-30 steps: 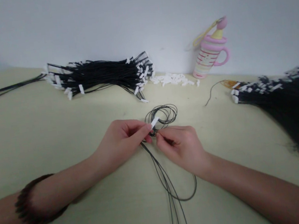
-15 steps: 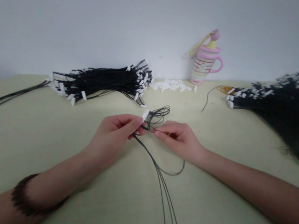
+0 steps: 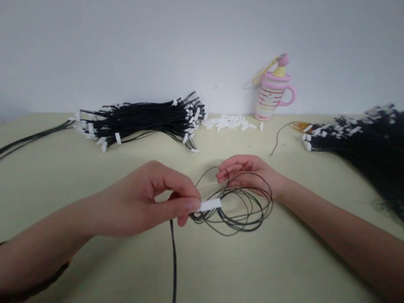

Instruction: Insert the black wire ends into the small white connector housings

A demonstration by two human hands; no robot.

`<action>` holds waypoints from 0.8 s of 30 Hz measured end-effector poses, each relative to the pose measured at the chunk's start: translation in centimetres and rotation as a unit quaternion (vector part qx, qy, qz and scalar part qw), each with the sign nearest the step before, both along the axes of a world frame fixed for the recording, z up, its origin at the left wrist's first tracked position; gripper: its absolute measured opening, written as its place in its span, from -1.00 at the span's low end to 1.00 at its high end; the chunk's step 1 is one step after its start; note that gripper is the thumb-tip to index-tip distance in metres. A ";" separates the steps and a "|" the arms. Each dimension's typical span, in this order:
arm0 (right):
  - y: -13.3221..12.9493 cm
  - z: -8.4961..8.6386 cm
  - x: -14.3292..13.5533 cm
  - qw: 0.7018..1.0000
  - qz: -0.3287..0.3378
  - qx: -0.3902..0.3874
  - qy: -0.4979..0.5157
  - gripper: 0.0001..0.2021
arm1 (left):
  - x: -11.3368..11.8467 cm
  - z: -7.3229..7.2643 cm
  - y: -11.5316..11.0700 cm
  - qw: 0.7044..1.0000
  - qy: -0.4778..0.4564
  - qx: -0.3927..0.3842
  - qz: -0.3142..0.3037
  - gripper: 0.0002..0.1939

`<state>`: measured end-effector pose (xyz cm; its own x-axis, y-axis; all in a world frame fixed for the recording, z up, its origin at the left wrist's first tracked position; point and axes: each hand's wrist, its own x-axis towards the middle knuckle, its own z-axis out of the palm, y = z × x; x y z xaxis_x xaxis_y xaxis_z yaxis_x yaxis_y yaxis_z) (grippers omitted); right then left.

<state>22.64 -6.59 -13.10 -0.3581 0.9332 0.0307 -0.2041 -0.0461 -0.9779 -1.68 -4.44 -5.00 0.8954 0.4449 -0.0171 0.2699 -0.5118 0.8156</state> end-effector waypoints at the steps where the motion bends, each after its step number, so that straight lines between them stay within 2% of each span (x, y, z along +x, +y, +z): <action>1: 0.2 0.1 0.4 1.000 -0.030 0.003 -0.005 -0.72 | 0.3 -0.4 -0.1 1.000 0.013 0.020 0.004 -0.78; 2: 0.5 0.2 0.9 0.997 -0.071 0.007 -0.014 -0.73 | 0.6 -0.8 -0.2 0.999 0.020 0.033 0.012 -0.77; 4: 0.9 0.6 1.6 0.979 -0.197 0.035 -0.047 -0.79 | 1.0 -1.7 -0.3 0.998 0.033 0.041 0.040 -0.73; 6: 0.8 1.2 1.7 0.932 -0.336 0.103 -0.084 -0.86 | 1.3 -2.8 -0.1 0.995 0.045 0.037 0.083 -0.70; 8: -0.1 1.8 0.7 0.888 -0.405 0.185 -0.114 -0.92 | 1.5 -3.7 0.1 0.989 0.054 0.026 0.136 -0.69; 9: -0.8 2.1 -0.2 0.880 -0.401 0.218 -0.131 -0.95 | 1.6 -4.1 0.3 0.985 0.056 0.022 0.163 -0.68; 10: -1.6 2.3 -1.3 0.884 -0.367 0.242 -0.161 -0.97 | 1.7 -4.5 0.4 0.981 0.053 0.017 0.184 -0.68; 13: -3.9 2.4 -5.0 0.889 -0.222 0.255 -0.308 -0.90 | 2.0 -5.3 0.6 0.976 0.022 -0.001 0.217 -0.69; 14: -4.4 2.2 -6.0 0.883 -0.165 0.263 -0.353 -0.88 | 2.2 -5.5 0.7 0.976 0.008 -0.006 0.219 -0.69; 16: -4.9 1.6 -7.3 0.862 -0.109 0.266 -0.418 -0.86 | 2.3 -5.8 0.7 0.975 -0.014 -0.013 0.221 -0.71; 19: -4.7 0.7 -7.9 0.844 -0.096 0.259 -0.460 -0.85 | 2.5 -6.2 0.7 0.972 -0.030 -0.014 0.232 -0.72; 24: -4.2 0.5 -7.4 0.853 -0.091 0.223 -0.464 -0.85 | 2.6 -6.5 0.9 0.969 -0.044 -0.031 0.242 -0.73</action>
<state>15.27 -10.81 -12.55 -0.2713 0.9457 0.1790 0.7025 0.3217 -0.6348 0.95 -3.57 -11.46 0.5807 0.8141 0.0091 0.3951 -0.2915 0.8712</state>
